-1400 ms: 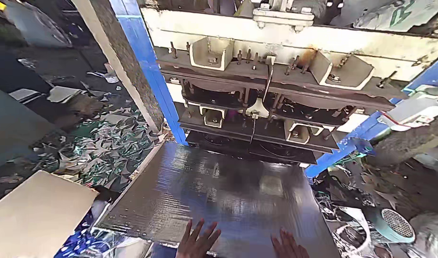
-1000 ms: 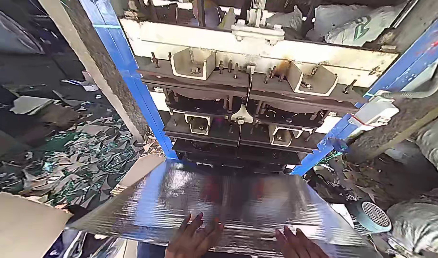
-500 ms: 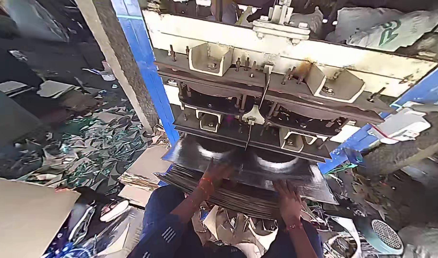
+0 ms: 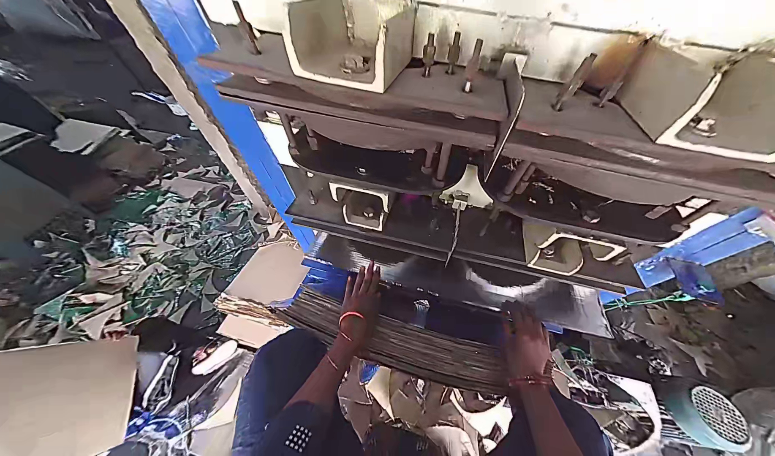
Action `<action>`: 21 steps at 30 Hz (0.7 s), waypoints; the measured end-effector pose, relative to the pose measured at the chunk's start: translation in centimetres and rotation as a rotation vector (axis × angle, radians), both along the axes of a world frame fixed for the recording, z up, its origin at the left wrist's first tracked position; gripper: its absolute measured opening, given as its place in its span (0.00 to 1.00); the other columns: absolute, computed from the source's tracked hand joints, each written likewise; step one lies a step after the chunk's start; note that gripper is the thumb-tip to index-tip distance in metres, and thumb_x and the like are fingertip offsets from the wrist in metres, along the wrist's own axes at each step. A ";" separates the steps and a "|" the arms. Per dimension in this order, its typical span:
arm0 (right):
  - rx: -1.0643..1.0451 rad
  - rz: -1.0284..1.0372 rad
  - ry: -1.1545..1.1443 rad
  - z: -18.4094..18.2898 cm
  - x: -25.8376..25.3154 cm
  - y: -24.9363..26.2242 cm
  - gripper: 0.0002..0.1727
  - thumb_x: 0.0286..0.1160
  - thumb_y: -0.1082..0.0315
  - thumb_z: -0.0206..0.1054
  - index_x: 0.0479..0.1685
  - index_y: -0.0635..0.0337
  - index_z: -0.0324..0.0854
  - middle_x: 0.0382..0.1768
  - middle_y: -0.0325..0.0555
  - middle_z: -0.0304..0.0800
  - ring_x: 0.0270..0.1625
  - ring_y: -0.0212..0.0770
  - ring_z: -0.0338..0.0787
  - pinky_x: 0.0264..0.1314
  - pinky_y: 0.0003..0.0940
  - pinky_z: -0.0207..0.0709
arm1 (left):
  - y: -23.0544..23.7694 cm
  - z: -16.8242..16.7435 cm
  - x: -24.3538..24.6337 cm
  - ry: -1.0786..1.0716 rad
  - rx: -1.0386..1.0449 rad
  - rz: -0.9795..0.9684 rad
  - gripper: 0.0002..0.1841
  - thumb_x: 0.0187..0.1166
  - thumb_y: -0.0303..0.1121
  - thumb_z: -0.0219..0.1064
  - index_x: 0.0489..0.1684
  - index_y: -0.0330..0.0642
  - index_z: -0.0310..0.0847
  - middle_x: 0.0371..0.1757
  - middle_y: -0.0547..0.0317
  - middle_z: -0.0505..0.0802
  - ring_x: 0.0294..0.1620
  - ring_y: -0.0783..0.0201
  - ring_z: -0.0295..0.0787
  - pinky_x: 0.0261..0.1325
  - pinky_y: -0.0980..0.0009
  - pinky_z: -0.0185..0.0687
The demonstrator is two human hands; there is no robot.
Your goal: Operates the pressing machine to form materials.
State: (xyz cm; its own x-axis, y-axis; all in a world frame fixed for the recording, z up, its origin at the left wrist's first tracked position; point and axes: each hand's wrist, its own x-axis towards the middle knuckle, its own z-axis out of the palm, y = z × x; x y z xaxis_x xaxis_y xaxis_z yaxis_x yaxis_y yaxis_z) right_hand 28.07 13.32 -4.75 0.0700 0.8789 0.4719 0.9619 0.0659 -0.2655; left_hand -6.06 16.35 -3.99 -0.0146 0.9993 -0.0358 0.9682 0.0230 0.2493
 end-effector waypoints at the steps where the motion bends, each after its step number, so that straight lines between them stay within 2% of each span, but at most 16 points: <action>1: -0.019 0.011 0.031 -0.1 0.2 0.8 0.20 0.83 0.68 0.60 0.68 0.68 0.85 0.69 0.67 0.86 0.75 0.72 0.82 0.76 0.69 0.71 | 0.9 0.3 0.0 0.014 0.004 0.004 0.31 0.92 0.33 0.50 0.95 0.41 0.50 0.96 0.49 0.54 0.97 0.46 0.42 0.93 0.40 0.33; 3: -0.009 0.026 0.059 -0.9 0.4 2.0 0.20 0.84 0.68 0.60 0.69 0.70 0.84 0.70 0.70 0.85 0.75 0.74 0.81 0.77 0.67 0.72 | 2.0 0.1 -0.3 0.056 0.049 0.001 0.30 0.91 0.32 0.51 0.94 0.41 0.52 0.96 0.50 0.57 0.97 0.47 0.46 0.93 0.40 0.36; 6: -0.009 0.037 0.069 -1.0 -0.2 2.4 0.21 0.83 0.67 0.60 0.67 0.70 0.85 0.70 0.68 0.86 0.75 0.72 0.82 0.78 0.64 0.73 | 3.7 0.0 -1.0 0.075 0.043 -0.007 0.31 0.91 0.32 0.48 0.95 0.41 0.48 0.97 0.51 0.53 0.97 0.48 0.43 0.94 0.43 0.36; 12: -0.124 0.067 0.059 -1.7 -0.1 3.0 0.25 0.85 0.68 0.58 0.79 0.67 0.76 0.81 0.66 0.74 0.86 0.70 0.69 0.88 0.61 0.60 | 4.8 -0.8 -2.2 -0.016 0.008 -0.045 0.33 0.93 0.37 0.49 0.95 0.35 0.43 0.97 0.44 0.49 0.98 0.46 0.39 0.95 0.44 0.35; 15: -0.038 0.085 0.017 -2.4 0.4 3.6 0.26 0.80 0.73 0.58 0.78 0.67 0.77 0.79 0.67 0.78 0.83 0.72 0.73 0.84 0.65 0.64 | 4.3 -1.5 -2.0 -0.022 0.055 -0.047 0.33 0.92 0.36 0.51 0.94 0.34 0.46 0.95 0.40 0.53 0.97 0.42 0.42 0.94 0.42 0.35; 17: -0.039 0.067 0.046 -2.5 0.0 3.2 0.26 0.79 0.74 0.59 0.78 0.66 0.77 0.79 0.66 0.77 0.83 0.72 0.73 0.84 0.66 0.65 | 4.0 -1.5 -2.2 -0.019 0.091 -0.055 0.32 0.91 0.35 0.52 0.93 0.33 0.50 0.94 0.39 0.57 0.96 0.40 0.46 0.93 0.40 0.37; 21: -0.072 0.042 0.075 -2.5 -0.7 2.7 0.28 0.77 0.76 0.60 0.80 0.68 0.74 0.81 0.66 0.74 0.84 0.72 0.71 0.84 0.65 0.65 | 3.7 -1.1 -2.4 -0.006 0.114 -0.063 0.32 0.90 0.33 0.54 0.93 0.35 0.51 0.94 0.40 0.57 0.95 0.39 0.47 0.92 0.38 0.38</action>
